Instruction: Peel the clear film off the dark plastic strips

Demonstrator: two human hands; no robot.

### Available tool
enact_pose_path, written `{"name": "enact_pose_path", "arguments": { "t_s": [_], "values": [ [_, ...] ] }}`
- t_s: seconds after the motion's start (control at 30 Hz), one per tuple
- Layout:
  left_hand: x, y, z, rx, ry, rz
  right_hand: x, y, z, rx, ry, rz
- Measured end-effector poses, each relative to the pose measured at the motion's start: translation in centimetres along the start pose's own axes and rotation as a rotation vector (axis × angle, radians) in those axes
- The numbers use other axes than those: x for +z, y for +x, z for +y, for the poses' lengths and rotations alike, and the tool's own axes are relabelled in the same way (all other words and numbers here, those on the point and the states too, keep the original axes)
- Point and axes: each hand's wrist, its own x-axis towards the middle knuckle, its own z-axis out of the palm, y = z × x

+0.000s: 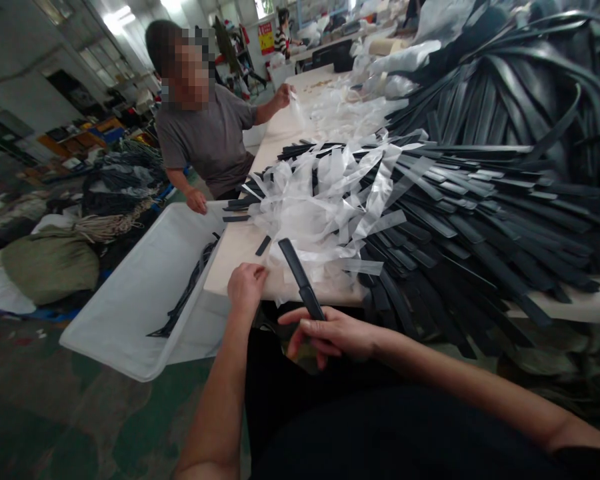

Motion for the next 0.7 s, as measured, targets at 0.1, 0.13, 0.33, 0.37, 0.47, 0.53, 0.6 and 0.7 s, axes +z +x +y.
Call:
{"name": "enact_pose_path", "arguments": {
  "t_s": [0.1,0.13,0.33,0.37,0.47,0.53,0.6,0.7],
  "values": [
    [0.0,0.5,-0.4,-0.027,-0.075,0.012,-1.0,2.8,-1.0,-0.062,0.051,0.107],
    [-0.2,0.6,-0.6,-0.046,-0.110,0.019,-1.5,3.7,-1.3,-0.071,0.071,0.159],
    [-3.0,0.2,-2.8,-0.238,-0.454,0.077,-3.6,7.5,-2.5,-0.112,0.230,0.480],
    [-4.0,-0.1,-3.3,-0.269,-0.508,0.099,-3.8,7.8,-2.6,-0.119,0.258,0.532],
    [-7.6,-1.5,-5.4,-0.371,-0.662,0.192,-4.1,8.2,-3.0,-0.149,0.333,0.628],
    [-10.6,-2.6,-7.2,-0.503,-0.912,0.378,-4.3,8.1,-3.2,-0.157,0.357,0.636],
    [-13.7,-4.1,-9.3,-0.630,-1.183,0.643,-4.4,8.1,-3.2,-0.155,0.367,0.630],
    [-16.7,-6.9,-11.8,-0.667,-1.293,0.938,-4.7,8.0,-3.2,-0.143,0.379,0.601]
  ]
}}
